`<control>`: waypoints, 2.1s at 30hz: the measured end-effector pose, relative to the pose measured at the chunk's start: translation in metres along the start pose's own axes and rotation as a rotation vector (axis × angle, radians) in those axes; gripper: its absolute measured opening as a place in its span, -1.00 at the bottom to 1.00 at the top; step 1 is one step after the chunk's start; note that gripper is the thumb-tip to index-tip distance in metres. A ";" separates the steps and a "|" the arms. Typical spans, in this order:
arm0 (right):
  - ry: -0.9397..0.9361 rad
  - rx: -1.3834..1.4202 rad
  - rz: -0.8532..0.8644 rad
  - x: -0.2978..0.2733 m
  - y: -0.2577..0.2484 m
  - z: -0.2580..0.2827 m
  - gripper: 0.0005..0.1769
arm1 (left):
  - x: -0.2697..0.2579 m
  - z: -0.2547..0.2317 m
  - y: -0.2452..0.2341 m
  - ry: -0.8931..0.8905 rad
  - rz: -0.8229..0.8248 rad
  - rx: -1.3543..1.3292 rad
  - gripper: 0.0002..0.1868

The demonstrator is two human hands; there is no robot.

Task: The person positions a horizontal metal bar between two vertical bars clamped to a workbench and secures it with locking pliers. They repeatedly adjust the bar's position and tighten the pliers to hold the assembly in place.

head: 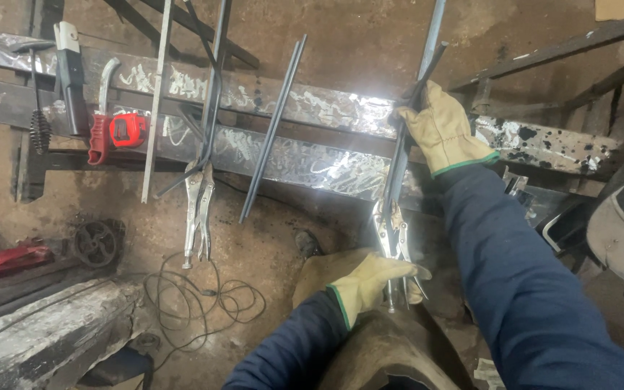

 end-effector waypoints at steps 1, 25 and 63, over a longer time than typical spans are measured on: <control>0.002 0.000 0.000 -0.001 -0.001 0.002 -0.35 | 0.001 0.003 -0.002 -0.002 0.000 0.000 -0.40; 0.037 -0.017 0.048 0.001 0.000 0.003 -0.38 | 0.002 -0.004 -0.003 -0.005 -0.070 0.081 -0.44; 0.151 0.021 0.144 -0.001 -0.009 0.016 -0.46 | -0.008 0.008 -0.004 -0.116 -0.326 -0.124 -0.61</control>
Point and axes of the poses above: each hand's wrist, its own x-axis towards the middle knuckle, its own y-axis out of the palm, z = x × y, the point moved 7 cm from there along x, towards the middle knuckle, and after that the axes turned 1 degree about -z, right-handed, at the moved point
